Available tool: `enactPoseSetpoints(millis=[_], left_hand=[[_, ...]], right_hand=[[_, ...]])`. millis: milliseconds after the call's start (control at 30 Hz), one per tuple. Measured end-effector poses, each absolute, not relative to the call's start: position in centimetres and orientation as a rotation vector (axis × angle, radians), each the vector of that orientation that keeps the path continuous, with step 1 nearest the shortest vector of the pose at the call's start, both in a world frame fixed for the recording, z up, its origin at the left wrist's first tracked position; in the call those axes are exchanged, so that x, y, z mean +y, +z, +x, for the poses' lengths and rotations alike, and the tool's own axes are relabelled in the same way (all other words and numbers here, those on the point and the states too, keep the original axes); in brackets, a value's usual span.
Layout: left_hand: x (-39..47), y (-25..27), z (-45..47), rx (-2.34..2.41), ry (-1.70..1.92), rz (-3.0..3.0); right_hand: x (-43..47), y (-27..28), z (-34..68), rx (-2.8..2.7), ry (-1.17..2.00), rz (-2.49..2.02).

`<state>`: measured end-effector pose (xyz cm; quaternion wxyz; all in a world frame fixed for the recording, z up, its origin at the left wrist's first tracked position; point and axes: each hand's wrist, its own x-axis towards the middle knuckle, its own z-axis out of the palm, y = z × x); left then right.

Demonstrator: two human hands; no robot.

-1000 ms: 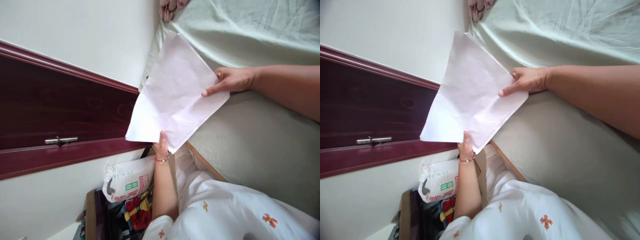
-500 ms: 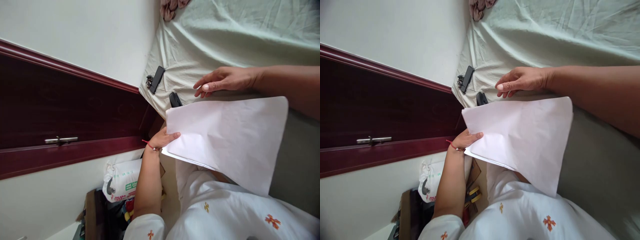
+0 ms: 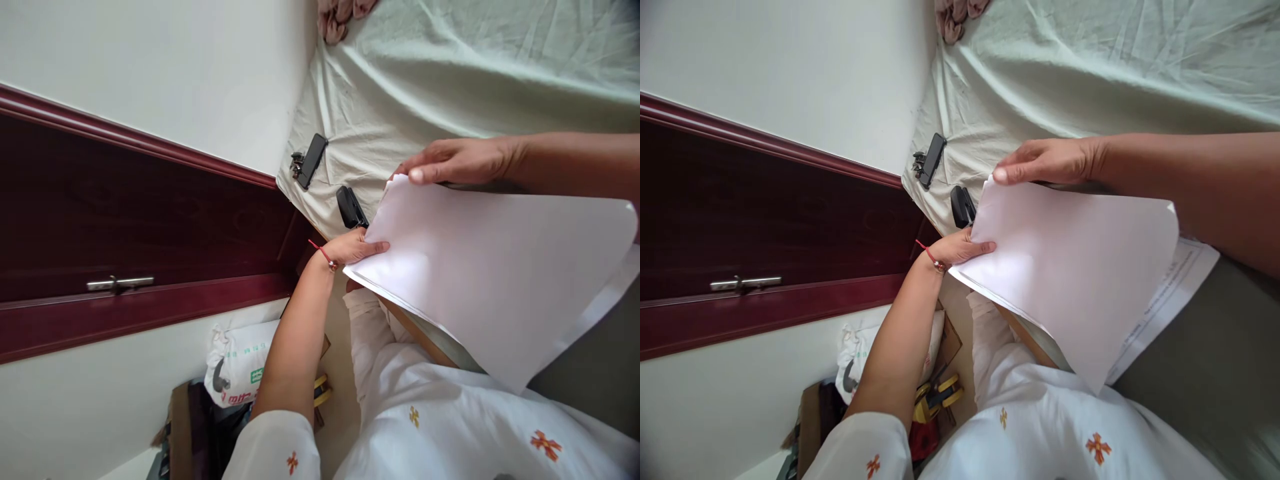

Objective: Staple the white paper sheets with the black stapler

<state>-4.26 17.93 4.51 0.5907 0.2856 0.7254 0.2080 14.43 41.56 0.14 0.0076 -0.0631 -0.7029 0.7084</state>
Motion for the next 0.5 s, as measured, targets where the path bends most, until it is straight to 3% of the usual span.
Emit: enactPoseSetpoints(millis=[233, 500], left_hand=[[17.6, 3.5, -4.1, 1.731, 0.57, 0.563], [14.7, 2.6, -4.1, 1.964, 0.97, 0.512]], right_hand=[[41.4, 0.9, 13.8, -2.684, 1.726, -0.187], [41.5, 1.0, 13.5, -2.703, 1.528, -0.329]])
